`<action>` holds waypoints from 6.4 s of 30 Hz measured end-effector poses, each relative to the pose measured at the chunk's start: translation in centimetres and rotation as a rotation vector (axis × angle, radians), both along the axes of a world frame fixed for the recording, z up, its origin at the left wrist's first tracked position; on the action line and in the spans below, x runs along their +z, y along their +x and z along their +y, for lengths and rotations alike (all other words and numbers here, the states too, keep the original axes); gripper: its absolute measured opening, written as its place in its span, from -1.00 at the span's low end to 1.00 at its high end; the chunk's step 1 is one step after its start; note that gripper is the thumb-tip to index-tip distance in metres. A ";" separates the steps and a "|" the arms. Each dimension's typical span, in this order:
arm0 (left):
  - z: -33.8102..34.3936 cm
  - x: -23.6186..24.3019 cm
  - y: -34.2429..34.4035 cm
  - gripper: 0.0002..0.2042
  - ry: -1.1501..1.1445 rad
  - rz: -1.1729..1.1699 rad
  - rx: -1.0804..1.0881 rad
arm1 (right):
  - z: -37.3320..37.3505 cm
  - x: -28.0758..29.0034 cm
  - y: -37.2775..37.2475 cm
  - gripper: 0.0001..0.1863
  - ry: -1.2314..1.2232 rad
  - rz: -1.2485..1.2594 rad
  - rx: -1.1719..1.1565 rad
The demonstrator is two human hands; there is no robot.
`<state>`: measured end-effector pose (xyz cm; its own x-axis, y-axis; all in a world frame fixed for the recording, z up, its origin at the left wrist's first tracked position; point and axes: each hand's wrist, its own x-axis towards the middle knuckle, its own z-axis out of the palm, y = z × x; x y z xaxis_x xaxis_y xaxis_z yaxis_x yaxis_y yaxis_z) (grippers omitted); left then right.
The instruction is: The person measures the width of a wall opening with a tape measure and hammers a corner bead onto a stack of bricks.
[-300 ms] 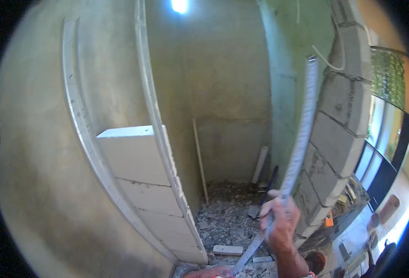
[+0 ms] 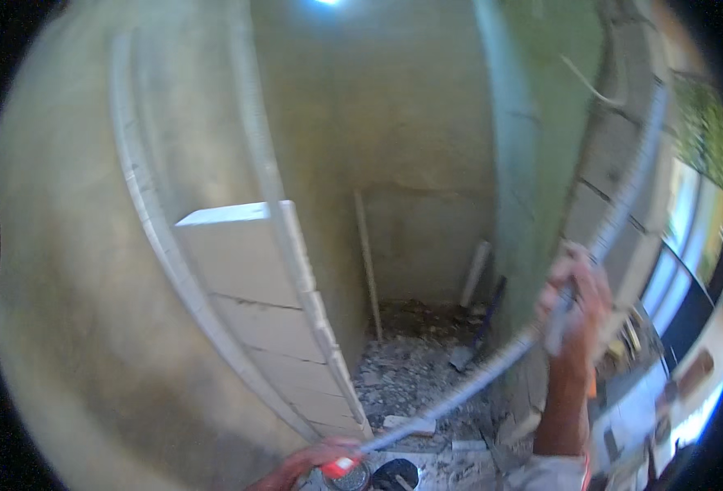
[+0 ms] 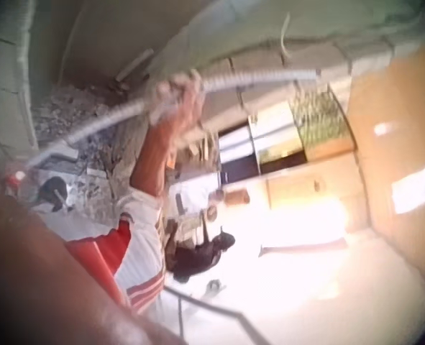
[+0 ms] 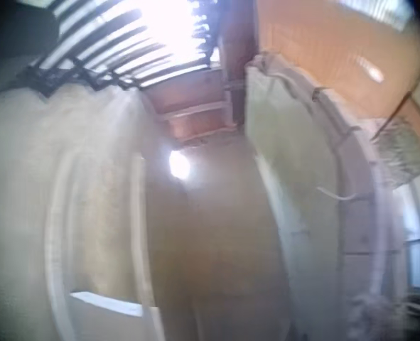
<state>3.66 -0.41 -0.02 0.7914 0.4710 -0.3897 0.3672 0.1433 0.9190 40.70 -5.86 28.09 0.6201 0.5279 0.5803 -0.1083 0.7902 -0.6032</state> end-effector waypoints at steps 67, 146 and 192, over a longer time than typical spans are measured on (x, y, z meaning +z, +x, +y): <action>16.4 41.8 -20.2 -0.66 1.623 0.446 1.290 | 16.2 9.8 4.7 -0.84 0.136 0.122 0.246; 18.6 41.3 -21.8 -0.60 1.749 0.363 1.165 | 17.0 7.8 2.1 -0.71 0.149 -0.069 0.374; 17.7 41.8 -21.2 -0.61 1.634 0.496 1.191 | 17.9 7.6 -3.8 -0.67 0.138 -0.112 0.371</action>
<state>-17.51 17.31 41.75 -0.1061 0.6123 0.7835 0.9312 -0.2151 0.2942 36.92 12.05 35.73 0.3314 0.6159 0.7147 -0.3405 0.7846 -0.5182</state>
